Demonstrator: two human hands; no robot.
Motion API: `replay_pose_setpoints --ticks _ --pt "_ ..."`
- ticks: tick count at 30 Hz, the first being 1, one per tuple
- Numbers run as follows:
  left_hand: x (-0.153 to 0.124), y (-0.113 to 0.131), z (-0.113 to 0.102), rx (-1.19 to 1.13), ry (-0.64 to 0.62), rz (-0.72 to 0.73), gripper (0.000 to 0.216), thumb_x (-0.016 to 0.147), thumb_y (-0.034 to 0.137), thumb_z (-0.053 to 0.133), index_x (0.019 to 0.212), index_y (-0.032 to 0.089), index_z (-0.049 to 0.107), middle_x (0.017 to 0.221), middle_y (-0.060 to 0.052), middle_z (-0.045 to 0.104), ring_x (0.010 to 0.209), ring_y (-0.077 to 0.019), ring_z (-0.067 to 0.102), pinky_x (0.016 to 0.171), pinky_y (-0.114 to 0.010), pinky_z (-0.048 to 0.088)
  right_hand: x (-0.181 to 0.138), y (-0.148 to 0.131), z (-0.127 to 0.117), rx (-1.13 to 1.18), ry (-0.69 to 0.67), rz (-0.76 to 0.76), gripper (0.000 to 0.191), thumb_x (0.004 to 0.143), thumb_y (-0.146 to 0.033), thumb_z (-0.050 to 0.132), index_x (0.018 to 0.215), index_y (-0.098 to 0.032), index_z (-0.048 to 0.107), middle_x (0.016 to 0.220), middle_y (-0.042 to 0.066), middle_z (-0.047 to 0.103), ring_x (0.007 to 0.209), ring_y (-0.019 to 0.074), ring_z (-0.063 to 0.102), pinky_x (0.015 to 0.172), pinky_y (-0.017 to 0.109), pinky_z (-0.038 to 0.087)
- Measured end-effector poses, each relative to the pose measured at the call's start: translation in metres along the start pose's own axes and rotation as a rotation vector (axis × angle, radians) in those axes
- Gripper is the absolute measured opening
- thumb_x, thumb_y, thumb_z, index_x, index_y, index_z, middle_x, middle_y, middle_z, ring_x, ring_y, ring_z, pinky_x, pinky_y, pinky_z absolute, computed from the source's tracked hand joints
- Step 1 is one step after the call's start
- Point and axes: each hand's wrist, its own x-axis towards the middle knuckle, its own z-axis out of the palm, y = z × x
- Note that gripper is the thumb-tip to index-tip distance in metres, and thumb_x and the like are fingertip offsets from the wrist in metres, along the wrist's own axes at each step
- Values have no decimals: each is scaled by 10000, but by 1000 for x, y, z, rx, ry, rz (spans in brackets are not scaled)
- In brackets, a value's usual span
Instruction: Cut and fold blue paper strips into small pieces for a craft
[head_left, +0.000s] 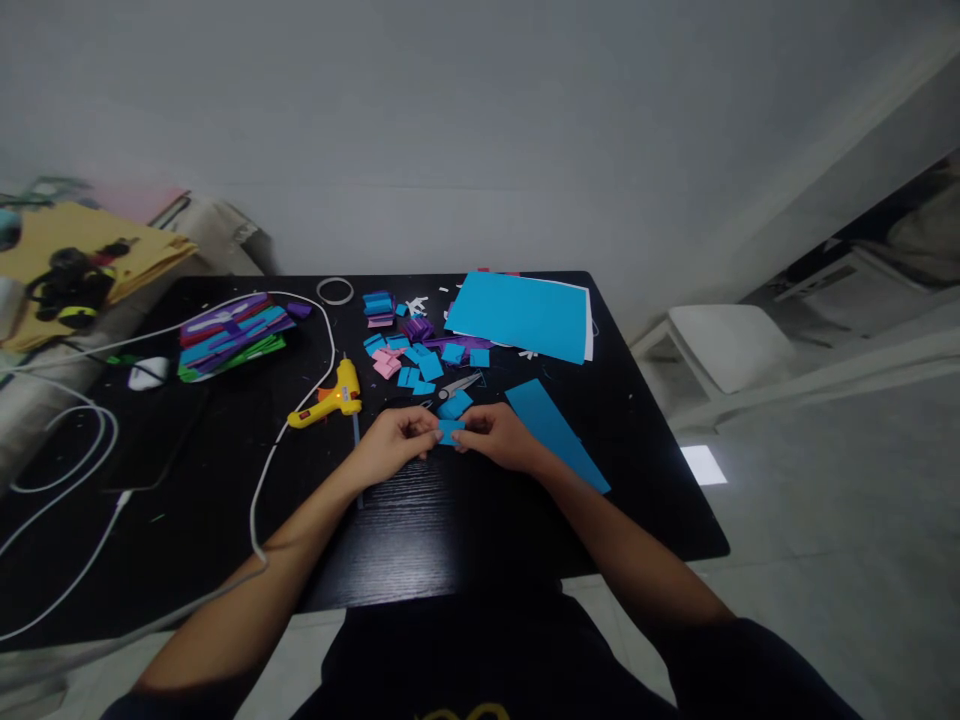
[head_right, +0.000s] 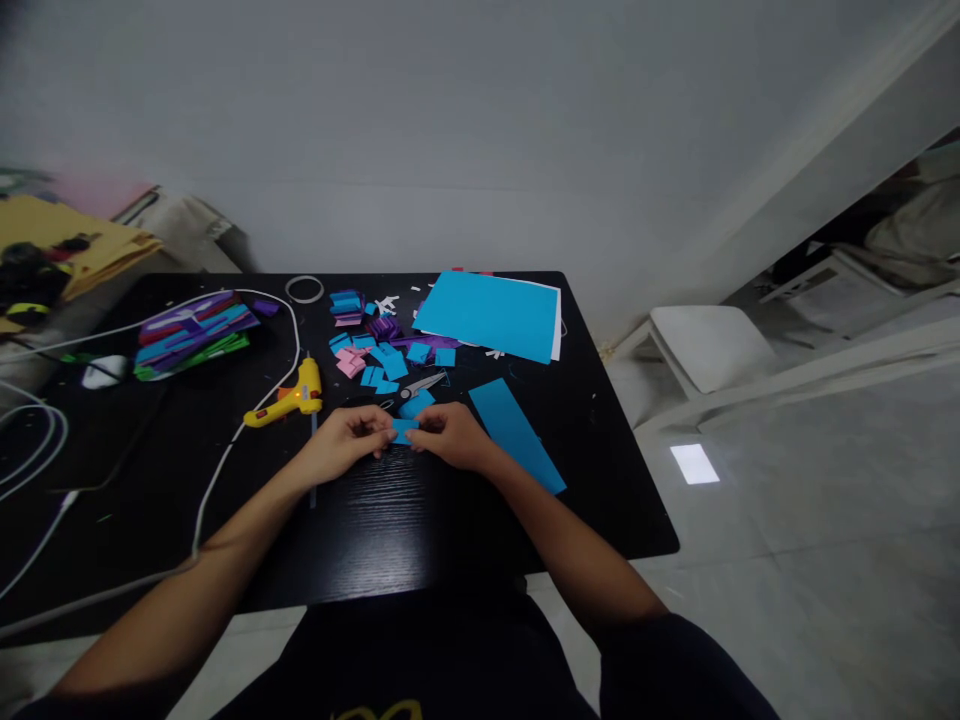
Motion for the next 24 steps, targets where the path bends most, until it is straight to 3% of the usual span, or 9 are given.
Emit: replay_pose_setpoints --ticks 9,15,24 --pt "4 -8 6 -42 146 20 246 798 392 726 832 153 673 663 26 597 577 -109 562 575 -233 510 -1 6 5 1 89 -60 194 815 -371 721 745 -190 708 729 21 741 692 181 693 689 297 524" --pt "3 -9 7 3 121 47 305 834 461 720 889 164 679 719 10 632 613 -128 588 609 -255 524 0 5 7 28 93 -50 236 813 -411 741 776 -182 700 715 6 709 674 169 680 677 290 524" --pt "0 -12 9 100 157 102 291 899 457 667 924 168 685 759 -2 637 694 -144 581 671 -264 484 3 3 9 250 94 29 312 775 -493 769 771 -189 699 742 -14 683 685 152 680 702 301 582"
